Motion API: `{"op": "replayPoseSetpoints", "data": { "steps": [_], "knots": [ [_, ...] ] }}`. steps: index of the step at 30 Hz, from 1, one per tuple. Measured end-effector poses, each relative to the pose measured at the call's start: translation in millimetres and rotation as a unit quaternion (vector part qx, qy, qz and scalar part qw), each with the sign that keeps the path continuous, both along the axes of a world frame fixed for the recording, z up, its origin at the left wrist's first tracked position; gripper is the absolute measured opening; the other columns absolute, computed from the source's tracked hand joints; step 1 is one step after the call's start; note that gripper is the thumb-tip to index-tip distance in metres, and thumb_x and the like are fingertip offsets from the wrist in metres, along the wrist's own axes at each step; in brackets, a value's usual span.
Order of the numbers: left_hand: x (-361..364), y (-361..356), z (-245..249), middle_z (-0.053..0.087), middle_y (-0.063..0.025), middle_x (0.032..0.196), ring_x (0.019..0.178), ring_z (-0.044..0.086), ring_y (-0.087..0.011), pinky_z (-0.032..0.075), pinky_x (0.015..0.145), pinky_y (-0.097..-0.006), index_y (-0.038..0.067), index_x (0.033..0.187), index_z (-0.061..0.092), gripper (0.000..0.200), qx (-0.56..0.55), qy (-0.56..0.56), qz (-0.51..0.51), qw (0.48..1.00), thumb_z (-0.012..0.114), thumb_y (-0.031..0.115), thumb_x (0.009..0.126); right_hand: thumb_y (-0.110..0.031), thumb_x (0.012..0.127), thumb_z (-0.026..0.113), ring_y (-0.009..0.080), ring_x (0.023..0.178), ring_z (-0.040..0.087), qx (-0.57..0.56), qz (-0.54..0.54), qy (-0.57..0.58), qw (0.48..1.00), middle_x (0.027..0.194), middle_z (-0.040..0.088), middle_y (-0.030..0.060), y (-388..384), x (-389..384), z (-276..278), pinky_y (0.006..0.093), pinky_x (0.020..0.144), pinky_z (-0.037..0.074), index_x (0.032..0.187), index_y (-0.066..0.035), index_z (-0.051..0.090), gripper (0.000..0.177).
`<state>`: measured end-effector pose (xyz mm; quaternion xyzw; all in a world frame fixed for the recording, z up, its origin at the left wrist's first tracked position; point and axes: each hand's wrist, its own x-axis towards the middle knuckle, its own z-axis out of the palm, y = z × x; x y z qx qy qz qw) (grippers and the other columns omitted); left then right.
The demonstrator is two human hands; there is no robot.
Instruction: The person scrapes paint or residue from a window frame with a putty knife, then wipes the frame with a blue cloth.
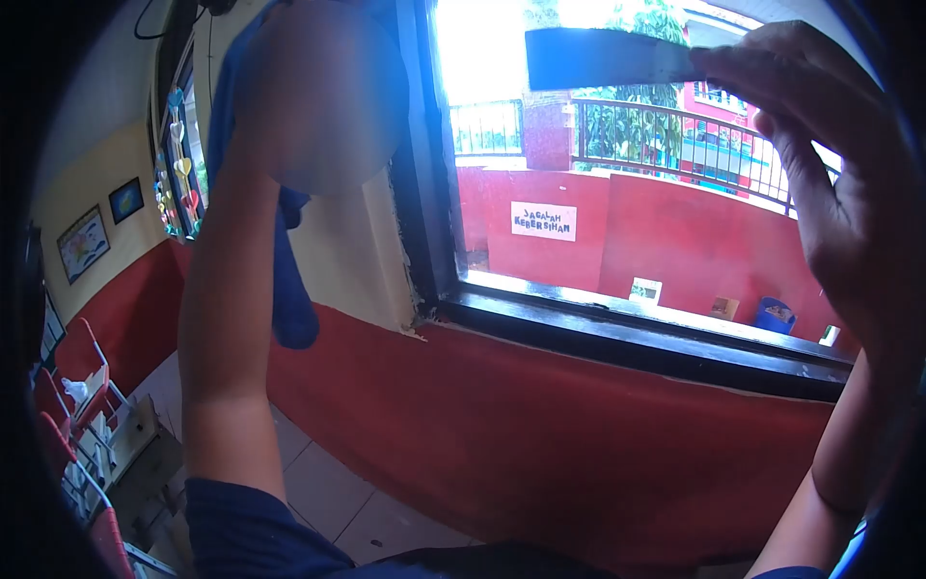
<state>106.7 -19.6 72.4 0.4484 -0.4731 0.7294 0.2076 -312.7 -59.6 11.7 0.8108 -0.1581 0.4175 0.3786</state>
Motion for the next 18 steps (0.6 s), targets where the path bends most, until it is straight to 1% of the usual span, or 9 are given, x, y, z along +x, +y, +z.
{"op": "replayPoseSetpoints", "data": {
  "steps": [2,4,5,7,9,12,14,16,18],
  "knots": [
    [-4.5,-6.2,-9.4,0.057,-0.0300,0.130,0.121,0.049,-0.0479,0.036,0.112,-0.0554,-0.004,0.082,0.076,0.031,0.043,-0.028,-0.006,0.999,0.059,0.021,0.089,0.017,0.096,0.053,0.0273,0.120,0.066,-0.047,-0.004,0.026,0.999,0.130,0.066,0.0116,3.7,3.6,-4.8,0.0346,0.092,0.060,0.133,-0.016,0.070,0.052],
    [-26.7,11.0,-19.5,0.061,-0.0252,0.124,0.115,0.051,-0.0436,0.038,0.108,-0.0547,-0.004,0.081,0.076,0.028,0.134,-0.095,0.175,0.971,0.062,0.019,0.085,0.018,0.094,0.053,0.0281,0.120,0.065,-0.016,-0.008,0.035,0.999,0.129,0.066,0.0122,8.9,4.9,-13.9,0.0345,0.091,0.060,0.132,-0.015,0.070,0.053],
    [-37.2,17.2,-20.5,0.062,-0.0237,0.122,0.113,0.052,-0.0428,0.039,0.107,-0.0541,-0.004,0.084,0.076,0.027,0.163,-0.071,0.183,0.967,0.062,0.019,0.085,0.021,0.093,0.052,0.0283,0.118,0.066,-0.031,-0.012,0.039,0.999,0.127,0.066,0.0124,10.6,5.5,-16.8,0.0342,0.089,0.061,0.130,-0.015,0.071,0.055],
    [-41.6,26.8,-13.4,0.063,-0.0206,0.119,0.109,0.054,-0.0413,0.041,0.105,-0.0524,-0.004,0.091,0.076,0.026,0.117,-0.051,0.147,0.981,0.062,0.017,0.086,0.022,0.091,0.052,0.0291,0.116,0.066,-0.001,-0.009,0.026,1.000,0.126,0.066,0.0134,17.2,6.5,-20.5,0.0367,0.091,0.060,0.129,-0.014,0.071,0.056],
    [-31.2,36.5,-4.0,0.063,-0.0174,0.116,0.105,0.055,-0.0397,0.044,0.102,-0.0504,-0.003,0.099,0.076,0.026,-0.022,-0.061,0.053,0.996,0.063,0.016,0.086,0.015,0.089,0.058,0.0287,0.107,0.067,-0.047,0.011,0.063,0.997,0.117,0.067,0.0117,18.9,7.9,-14.5,0.0382,0.088,0.058,0.126,-0.015,0.073,0.050],
    [-15.8,43.9,18.2,0.063,-0.0179,0.113,0.102,0.058,-0.0378,0.047,0.097,-0.0469,0.001,0.107,0.076,0.025,-0.097,-0.017,-0.009,0.995,0.064,0.013,0.088,0.002,0.084,0.068,0.0268,0.088,0.068,-0.169,0.045,0.138,0.975,0.097,0.068,0.0063,15.5,13.0,3.9,0.0384,0.078,0.054,0.117,-0.018,0.076,0.040],
    [32.6,29.6,55.5,0.062,-0.0187,0.112,0.105,0.058,-0.0367,0.048,0.095,-0.0462,0.002,0.104,0.076,0.022,-0.042,0.048,-0.178,0.982,0.064,0.011,0.088,0.004,0.079,0.069,0.0254,0.084,0.068,-0.172,0.046,0.110,0.978,0.096,0.069,0.0043,14.9,15.2,-10.7,0.0373,0.076,0.054,0.114,-0.019,0.078,0.043],
    [32.0,28.2,60.4,0.062,-0.0193,0.112,0.107,0.059,-0.0361,0.049,0.095,-0.0459,0.002,0.103,0.075,0.020,0.047,0.108,-0.235,0.965,0.064,0.009,0.088,0.003,0.077,0.072,0.0233,0.085,0.069,-0.182,0.046,0.070,0.980,0.099,0.072,0.0023,8.1,13.2,-29.4,0.0362,0.076,0.053,0.115,-0.021,0.079,0.045],
    [0.2,38.1,39.9,0.062,-0.0197,0.114,0.111,0.059,-0.0361,0.049,0.097,-0.0464,0.000,0.103,0.075,0.021,0.134,0.161,-0.221,0.952,0.063,0.010,0.088,0.009,0.079,0.067,0.0251,0.095,0.068,-0.080,0.045,0.022,0.996,0.108,0.070,0.0060,13.4,14.7,-59.7,0.0378,0.082,0.054,0.119,-0.018,0.076,0.049]
  ]
}}
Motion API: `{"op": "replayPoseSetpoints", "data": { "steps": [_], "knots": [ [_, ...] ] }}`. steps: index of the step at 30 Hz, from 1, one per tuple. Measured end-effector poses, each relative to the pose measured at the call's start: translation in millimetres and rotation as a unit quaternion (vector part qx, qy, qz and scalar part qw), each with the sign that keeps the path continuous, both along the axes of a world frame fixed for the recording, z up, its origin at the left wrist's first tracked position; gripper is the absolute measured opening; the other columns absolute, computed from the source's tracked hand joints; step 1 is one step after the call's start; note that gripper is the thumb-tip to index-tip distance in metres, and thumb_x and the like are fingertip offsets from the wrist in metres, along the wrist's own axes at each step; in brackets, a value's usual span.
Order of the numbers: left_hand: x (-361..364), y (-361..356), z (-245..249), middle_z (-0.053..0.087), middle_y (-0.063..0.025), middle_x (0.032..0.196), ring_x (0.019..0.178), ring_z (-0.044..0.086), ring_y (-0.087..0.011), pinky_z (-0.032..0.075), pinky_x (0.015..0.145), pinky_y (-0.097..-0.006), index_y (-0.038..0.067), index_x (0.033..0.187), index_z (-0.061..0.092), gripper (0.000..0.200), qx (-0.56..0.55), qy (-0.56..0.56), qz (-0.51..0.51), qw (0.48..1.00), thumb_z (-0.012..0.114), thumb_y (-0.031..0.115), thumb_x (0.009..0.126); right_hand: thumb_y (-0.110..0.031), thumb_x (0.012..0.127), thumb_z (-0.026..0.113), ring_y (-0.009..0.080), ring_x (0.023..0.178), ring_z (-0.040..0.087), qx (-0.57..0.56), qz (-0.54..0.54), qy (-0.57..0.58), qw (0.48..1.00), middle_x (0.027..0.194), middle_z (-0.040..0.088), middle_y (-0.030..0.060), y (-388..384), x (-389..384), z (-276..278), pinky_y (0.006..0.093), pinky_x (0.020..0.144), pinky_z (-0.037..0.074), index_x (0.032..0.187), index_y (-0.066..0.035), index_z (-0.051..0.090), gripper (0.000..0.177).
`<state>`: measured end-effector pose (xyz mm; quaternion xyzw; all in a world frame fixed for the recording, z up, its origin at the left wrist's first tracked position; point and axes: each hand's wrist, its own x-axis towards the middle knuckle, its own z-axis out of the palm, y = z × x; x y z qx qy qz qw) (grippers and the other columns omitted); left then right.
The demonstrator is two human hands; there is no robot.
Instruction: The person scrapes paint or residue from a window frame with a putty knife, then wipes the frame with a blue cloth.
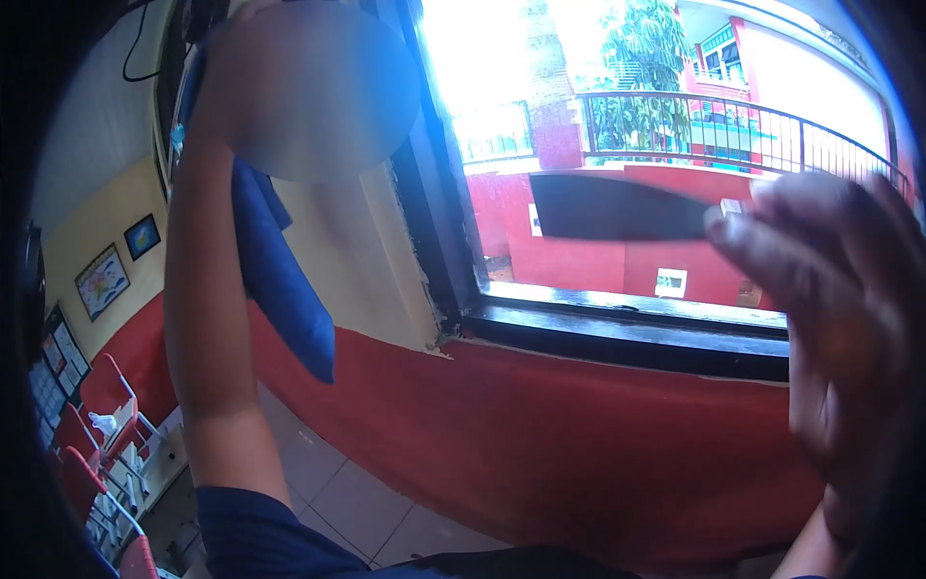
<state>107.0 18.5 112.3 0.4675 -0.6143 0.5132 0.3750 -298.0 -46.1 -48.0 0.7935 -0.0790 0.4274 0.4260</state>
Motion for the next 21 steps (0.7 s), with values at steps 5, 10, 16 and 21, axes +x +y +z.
{"op": "replayPoseSetpoints", "data": {
  "steps": [5,10,16,21],
  "knots": [
    [40.6,-21.0,1.3,0.063,-0.0162,0.121,0.117,0.056,-0.0346,0.046,0.102,-0.0466,0.003,0.102,0.078,0.026,0.027,-0.086,-0.007,0.996,0.062,0.021,0.091,0.008,0.076,0.069,0.0270,0.087,0.066,0.181,-0.015,-0.103,0.978,0.102,0.069,0.0149,25.2,13.2,-63.5,0.0402,0.074,0.054,0.110,-0.009,0.077,0.040],
    [12.9,-25.1,-38.6,0.062,-0.0127,0.127,0.119,0.052,-0.0362,0.045,0.105,-0.0455,0.011,0.102,0.081,0.026,-0.037,-0.239,0.222,0.945,0.060,0.025,0.093,-0.002,0.076,0.076,0.0207,0.076,0.066,0.302,0.168,-0.153,0.926,0.101,0.071,0.0065,-8.5,34.7,-142.2,0.0341,0.066,0.049,0.095,-0.016,0.079,0.024],
    [2.1,-25.1,-23.4,0.063,-0.0127,0.124,0.120,0.053,-0.0367,0.045,0.103,-0.0479,0.009,0.103,0.079,0.023,-0.066,-0.270,0.291,0.915,0.065,0.022,0.091,-0.007,0.078,0.079,0.0181,0.073,0.066,0.437,0.264,-0.011,0.860,0.103,0.074,0.0028,-20.4,67.6,-215.5,0.0309,0.065,0.055,0.103,-0.024,0.082,0.030],
    [3.8,-20.2,25.9,0.059,-0.0221,0.128,0.127,0.052,-0.0414,0.043,0.107,-0.0521,-0.001,0.113,0.071,0.037,-0.149,-0.289,0.412,0.851,0.071,0.027,0.088,-0.005,0.073,0.075,0.0217,0.079,0.067,0.458,0.323,0.045,0.827,0.107,0.073,0.0063,-29.4,71.4,-234.2,0.0334,0.067,0.057,0.105,-0.025,0.081,0.038]
  ]
}}
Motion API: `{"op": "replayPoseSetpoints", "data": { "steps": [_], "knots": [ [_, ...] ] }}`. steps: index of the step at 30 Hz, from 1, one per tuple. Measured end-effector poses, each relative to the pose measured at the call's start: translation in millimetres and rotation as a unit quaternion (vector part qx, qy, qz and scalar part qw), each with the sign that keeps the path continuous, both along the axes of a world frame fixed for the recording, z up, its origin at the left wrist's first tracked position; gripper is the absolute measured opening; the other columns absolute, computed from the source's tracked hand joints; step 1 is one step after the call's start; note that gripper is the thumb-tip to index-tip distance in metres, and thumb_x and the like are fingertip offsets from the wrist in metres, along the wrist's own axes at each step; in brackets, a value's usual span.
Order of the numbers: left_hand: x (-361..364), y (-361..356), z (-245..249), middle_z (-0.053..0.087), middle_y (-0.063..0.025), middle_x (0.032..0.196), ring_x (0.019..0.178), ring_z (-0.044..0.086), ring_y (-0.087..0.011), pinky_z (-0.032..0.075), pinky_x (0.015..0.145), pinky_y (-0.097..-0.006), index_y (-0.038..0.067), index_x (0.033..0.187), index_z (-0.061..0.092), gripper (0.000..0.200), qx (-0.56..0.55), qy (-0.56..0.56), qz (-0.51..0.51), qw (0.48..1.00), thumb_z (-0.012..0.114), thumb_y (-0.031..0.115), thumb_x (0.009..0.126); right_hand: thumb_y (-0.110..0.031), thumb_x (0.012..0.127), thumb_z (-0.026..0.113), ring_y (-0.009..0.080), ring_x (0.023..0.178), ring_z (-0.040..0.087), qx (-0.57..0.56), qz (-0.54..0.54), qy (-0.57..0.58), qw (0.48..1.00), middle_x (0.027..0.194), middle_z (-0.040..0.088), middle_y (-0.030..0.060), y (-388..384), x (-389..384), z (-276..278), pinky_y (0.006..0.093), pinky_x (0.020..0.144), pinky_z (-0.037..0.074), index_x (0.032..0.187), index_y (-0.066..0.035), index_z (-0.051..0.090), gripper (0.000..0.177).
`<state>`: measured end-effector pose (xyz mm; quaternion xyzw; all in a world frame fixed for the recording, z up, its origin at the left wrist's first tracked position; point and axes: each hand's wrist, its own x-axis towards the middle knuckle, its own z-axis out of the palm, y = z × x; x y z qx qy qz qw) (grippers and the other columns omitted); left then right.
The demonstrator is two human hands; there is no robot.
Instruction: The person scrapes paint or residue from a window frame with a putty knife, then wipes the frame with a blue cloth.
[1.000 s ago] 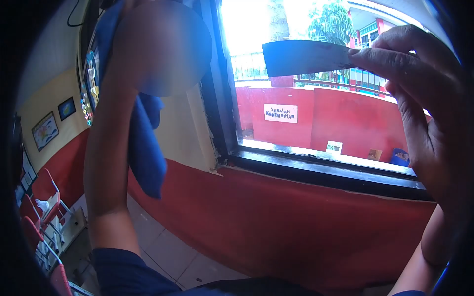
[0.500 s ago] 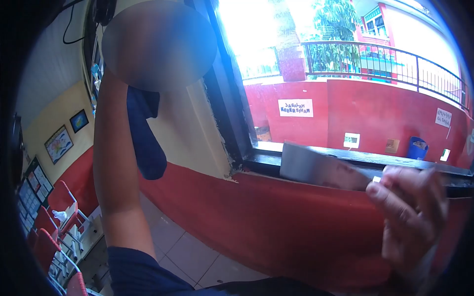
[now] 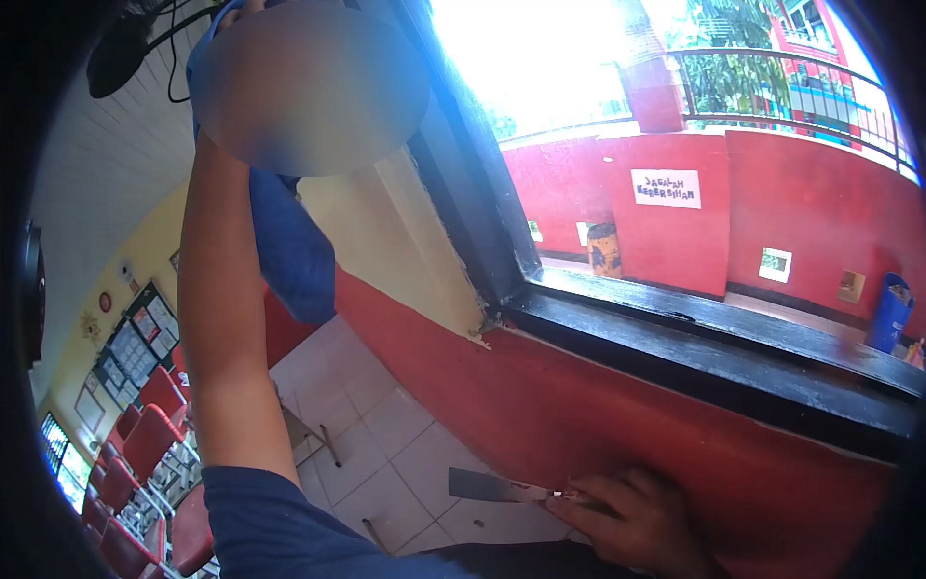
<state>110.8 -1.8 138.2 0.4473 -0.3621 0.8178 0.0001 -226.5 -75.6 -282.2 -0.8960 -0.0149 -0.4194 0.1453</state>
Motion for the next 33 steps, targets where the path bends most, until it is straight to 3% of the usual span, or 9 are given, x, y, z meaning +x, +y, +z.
{"op": "replayPoseSetpoints", "data": {
  "steps": [5,9,12,15,21,27,29,31,33],
  "knots": [
    [-41.8,25.1,-1.8,0.055,-0.0249,0.139,0.132,0.048,-0.0424,0.036,0.115,-0.0520,0.000,0.142,0.056,0.073,0.165,0.218,-0.009,0.962,0.071,0.048,0.089,-0.014,0.071,0.082,0.0208,0.079,0.066,-0.005,0.004,-0.001,1.000,0.107,0.073,0.0031,-2.0,-1.0,-1.7,0.0343,0.067,0.057,0.104,-0.026,0.081,0.034],
    [12.2,-12.7,-13.9,0.066,-0.0032,0.119,0.116,0.053,-0.0346,0.046,0.101,-0.0455,0.016,0.102,0.081,0.017,0.052,0.019,-0.047,0.997,0.071,0.021,0.089,-0.018,0.070,0.084,0.0207,0.081,0.065,-0.044,-0.019,-0.002,0.999,0.108,0.073,0.0016,-6.9,0.9,-18.0,0.0345,0.068,0.057,0.102,-0.026,0.081,0.033],
    [-12.6,-13.4,-48.2,0.068,0.0003,0.111,0.111,0.056,-0.0339,0.046,0.098,-0.0443,0.017,0.101,0.081,0.016,0.058,0.019,0.008,0.998,0.077,0.021,0.086,-0.016,0.075,0.080,0.0172,0.077,0.061,-0.053,-0.011,-0.006,0.999,0.108,0.073,-0.0029,-9.7,-1.0,-12.5,0.0314,0.066,0.056,0.105,-0.028,0.081,0.032],
    [-21.9,-1.5,-59.5,0.068,-0.0009,0.107,0.106,0.059,-0.0323,0.047,0.094,-0.0416,0.016,0.098,0.081,0.014,0.260,0.044,-0.056,0.963,0.078,0.023,0.085,-0.015,0.076,0.077,0.0149,0.074,0.058,-0.047,0.002,0.002,0.999,0.109,0.072,-0.0063,-8.4,-3.9,-12.3,0.0297,0.065,0.054,0.107,-0.029,0.081,0.034],
    [-20.8,37.5,-5.6,0.070,-0.0029,0.106,0.105,0.061,-0.0279,0.044,0.097,-0.0419,0.017,0.099,0.083,0.018,0.018,-0.042,-0.118,0.992,0.076,0.030,0.088,-0.014,0.074,0.077,0.0152,0.076,0.058,-0.048,0.011,-0.005,0.999,0.110,0.071,-0.0062,-10.7,-4.5,-11.1,0.0299,0.067,0.054,0.112,-0.030,0.079,0.041],
    [-18.5,-5.0,-33.1,0.071,-0.0060,0.108,0.110,0.061,-0.0314,0.042,0.102,-0.0441,0.017,0.099,0.083,0.016,0.086,0.062,-0.023,0.994,0.073,0.026,0.090,-0.011,0.070,0.077,0.0169,0.080,0.061,-0.032,0.011,0.013,0.999,0.111,0.071,-0.0054,-8.8,-6.4,-10.8,0.0316,0.070,0.055,0.113,-0.029,0.079,0.047],
    [-23.1,-7.3,-63.6,0.071,-0.0071,0.110,0.114,0.059,-0.0338,0.042,0.105,-0.0438,0.016,0.096,0.083,0.016,0.157,0.052,0.038,0.986,0.070,0.021,0.088,-0.011,0.069,0.077,0.0172,0.081,0.062,-0.025,0.015,0.022,0.999,0.112,0.071,-0.0054,-7.9,-9.2,-11.6,0.0319,0.071,0.055,0.114,-0.029,0.079,0.048],
    [-53.7,12.4,-97.5,0.071,-0.0064,0.108,0.115,0.056,-0.0342,0.040,0.106,-0.0448,0.015,0.095,0.082,0.016,0.414,0.219,0.075,0.880,0.069,0.014,0.086,-0.011,0.068,0.078,0.0173,0.081,0.062,-0.019,0.015,0.024,0.999,0.112,0.071,-0.0056,-9.2,-10.6,-13.7,0.0321,0.071,0.055,0.114,-0.029,0.079,0.049],
    [-66.1,23.6,-113.1,0.070,-0.0066,0.101,0.107,0.058,-0.0335,0.041,0.102,-0.0452,0.013,0.089,0.080,0.011,0.377,0.159,-0.003,0.913,0.071,0.014,0.084,-0.011,0.069,0.077,0.0173,0.081,0.061,-0.011,0.019,0.027,0.999,0.112,0.071,-0.0059,-11.0,-11.5,-12.6,0.0323,0.072,0.055,0.114,-0.029,0.079,0.049]
  ]
}}
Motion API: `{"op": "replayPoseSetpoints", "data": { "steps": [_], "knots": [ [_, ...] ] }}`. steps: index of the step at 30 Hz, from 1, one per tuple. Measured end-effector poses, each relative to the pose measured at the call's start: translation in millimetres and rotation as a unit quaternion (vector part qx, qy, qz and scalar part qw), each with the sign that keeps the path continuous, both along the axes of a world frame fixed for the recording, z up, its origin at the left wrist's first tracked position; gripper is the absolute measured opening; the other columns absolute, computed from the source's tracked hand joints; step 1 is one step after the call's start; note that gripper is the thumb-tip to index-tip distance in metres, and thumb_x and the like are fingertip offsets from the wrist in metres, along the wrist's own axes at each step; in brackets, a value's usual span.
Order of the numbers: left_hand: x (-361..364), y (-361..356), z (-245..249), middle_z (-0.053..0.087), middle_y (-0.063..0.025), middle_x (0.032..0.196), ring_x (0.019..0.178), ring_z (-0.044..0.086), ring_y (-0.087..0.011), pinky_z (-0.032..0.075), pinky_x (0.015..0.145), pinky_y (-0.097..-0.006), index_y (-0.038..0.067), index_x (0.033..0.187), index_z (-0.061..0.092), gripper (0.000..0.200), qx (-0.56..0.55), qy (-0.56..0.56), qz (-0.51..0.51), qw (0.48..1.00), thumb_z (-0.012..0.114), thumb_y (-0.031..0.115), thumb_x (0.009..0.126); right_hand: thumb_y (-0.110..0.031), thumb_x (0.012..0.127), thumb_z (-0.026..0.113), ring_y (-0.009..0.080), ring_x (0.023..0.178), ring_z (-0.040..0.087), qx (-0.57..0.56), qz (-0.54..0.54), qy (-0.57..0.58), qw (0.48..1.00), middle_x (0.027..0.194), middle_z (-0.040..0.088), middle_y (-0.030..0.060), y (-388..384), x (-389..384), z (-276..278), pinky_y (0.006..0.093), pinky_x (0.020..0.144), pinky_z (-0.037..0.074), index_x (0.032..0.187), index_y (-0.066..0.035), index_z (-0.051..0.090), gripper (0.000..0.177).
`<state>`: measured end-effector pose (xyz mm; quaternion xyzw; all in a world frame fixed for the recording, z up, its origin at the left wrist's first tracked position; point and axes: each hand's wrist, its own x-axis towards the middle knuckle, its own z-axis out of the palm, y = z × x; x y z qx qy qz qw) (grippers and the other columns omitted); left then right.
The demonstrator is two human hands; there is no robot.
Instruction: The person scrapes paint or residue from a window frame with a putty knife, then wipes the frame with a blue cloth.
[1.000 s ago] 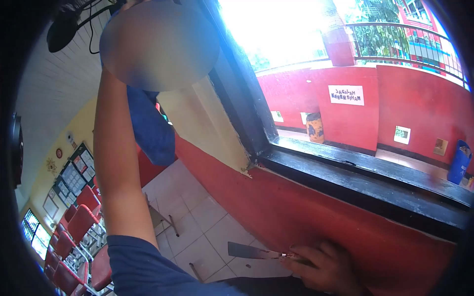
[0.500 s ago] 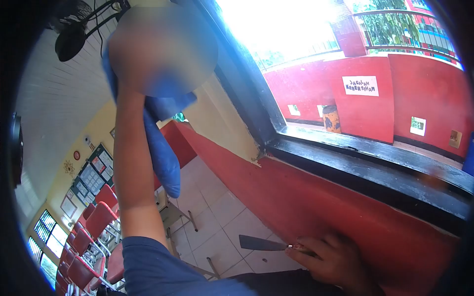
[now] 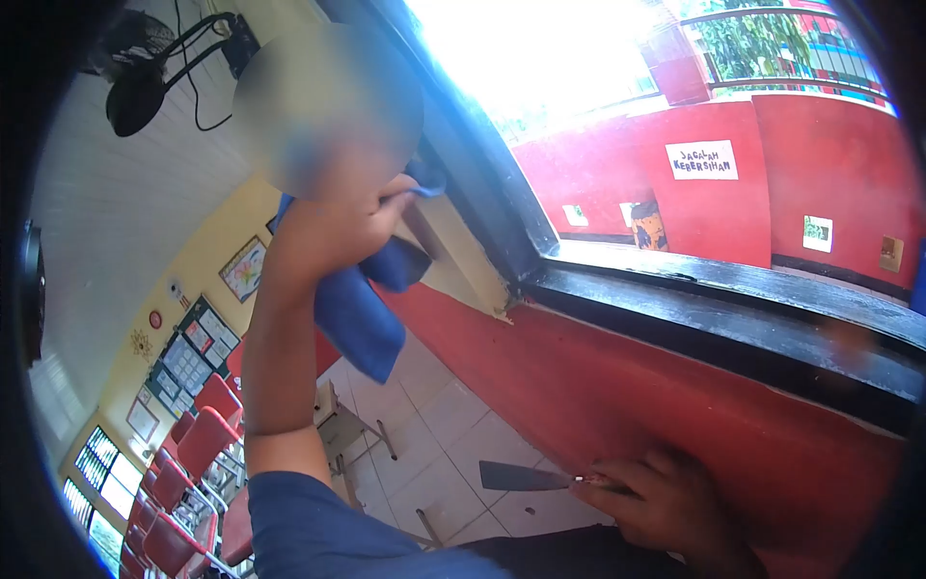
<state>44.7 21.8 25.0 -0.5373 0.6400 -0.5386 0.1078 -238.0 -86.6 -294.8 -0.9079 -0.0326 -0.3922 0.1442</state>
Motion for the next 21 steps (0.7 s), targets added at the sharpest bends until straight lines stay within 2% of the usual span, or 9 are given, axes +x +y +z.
{"op": "replayPoseSetpoints", "data": {
  "steps": [1,4,8,9,12,13,16,18,21],
  "knots": [
    [-1.1,2.0,-3.8,0.070,-0.0068,0.098,0.103,0.059,-0.0331,0.041,0.100,-0.0454,0.011,0.086,0.079,0.009,-0.027,-0.008,-0.041,0.999,0.071,0.015,0.083,-0.011,0.069,0.077,0.0173,0.081,0.061,0.006,0.005,0.008,1.000,0.113,0.071,-0.0060,1.1,-1.0,0.0,0.0324,0.072,0.055,0.114,-0.029,0.079,0.048],
    [1.7,9.7,30.0,0.069,-0.0028,0.108,0.112,0.051,-0.0344,0.041,0.103,-0.0447,0.014,0.097,0.082,0.016,-0.221,-0.094,-0.036,0.970,0.073,0.012,0.085,-0.011,0.071,0.077,0.0175,0.080,0.060,0.005,-0.007,0.020,1.000,0.112,0.071,-0.0067,3.1,2.4,3.0,0.0324,0.072,0.055,0.113,-0.030,0.079,0.046],
    [7.1,-9.6,41.8,0.068,-0.0033,0.109,0.110,0.052,-0.0351,0.041,0.103,-0.0443,0.014,0.096,0.082,0.013,-0.126,-0.077,-0.020,0.989,0.074,0.014,0.086,-0.012,0.072,0.077,0.0178,0.079,0.060,-0.003,-0.032,0.003,0.999,0.111,0.072,-0.0069,5.4,5.5,-4.0,0.0324,0.071,0.055,0.112,-0.030,0.080,0.045],
    [12.1,-16.9,36.5,0.068,-0.0055,0.109,0.110,0.052,-0.0356,0.043,0.102,-0.0446,0.015,0.095,0.082,0.012,-0.080,-0.114,0.063,0.988,0.074,0.016,0.086,-0.012,0.072,0.077,0.0178,0.079,0.060,0.004,-0.037,0.000,0.999,0.111,0.072,-0.0069,6.2,5.1,-7.6,0.0325,0.071,0.055,0.112,-0.030,0.080,0.044],
    [25.4,-24.1,22.7,0.068,-0.0071,0.110,0.109,0.054,-0.0362,0.044,0.100,-0.0451,0.015,0.095,0.082,0.013,-0.140,-0.114,0.013,0.983,0.072,0.019,0.087,-0.012,0.072,0.077,0.0176,0.080,0.060,0.022,-0.045,0.009,0.999,0.111,0.072,-0.0070,6.6,0.9,-11.5,0.0325,0.070,0.055,0.111,-0.031,0.080,0.043],
    [26.0,-24.6,25.2,0.068,-0.0104,0.106,0.105,0.058,-0.0372,0.046,0.096,-0.0439,0.010,0.086,0.080,0.013,-0.158,-0.071,-0.022,0.985,0.068,0.015,0.086,-0.013,0.072,0.077,0.0176,0.080,0.060,0.029,-0.047,0.015,0.998,0.111,0.072,-0.0070,7.6,1.4,-12.2,0.0324,0.070,0.055,0.111,-0.031,0.080,0.043],
    [36.1,-32.6,55.6,0.068,-0.0104,0.111,0.108,0.057,-0.0360,0.046,0.097,-0.0439,0.013,0.089,0.081,0.013,-0.230,-0.170,0.006,0.958,0.070,0.019,0.086,-0.012,0.072,0.076,0.0177,0.080,0.060,0.037,-0.052,0.017,0.998,0.112,0.072,-0.0070,9.8,3.8,-12.6,0.0328,0.071,0.055,0.109,-0.032,0.080,0.042],
    [57.9,-20.9,99.4,0.068,-0.0093,0.116,0.111,0.058,-0.0317,0.043,0.099,-0.0445,0.018,0.097,0.083,0.016,-0.373,-0.279,0.022,0.885,0.072,0.025,0.088,-0.012,0.072,0.076,0.0177,0.081,0.061,0.034,-0.065,0.023,0.997,0.111,0.072,-0.0071,12.0,4.5,-14.0,0.0330,0.071,0.055,0.109,-0.032,0.080,0.042],
    [59.5,3.5,126.4,0.070,-0.0071,0.119,0.116,0.062,-0.0286,0.043,0.103,-0.0448,0.020,0.108,0.082,0.020,-0.451,-0.077,-0.095,0.884,0.071,0.028,0.094,-0.012,0.073,0.076,0.0177,0.082,0.061,0.031,-0.074,0.017,0.997,0.111,0.072,-0.0068,11.3,6.6,-18.7,0.0335,0.071,0.056,0.109,-0.032,0.080,0.042]
  ]
}}
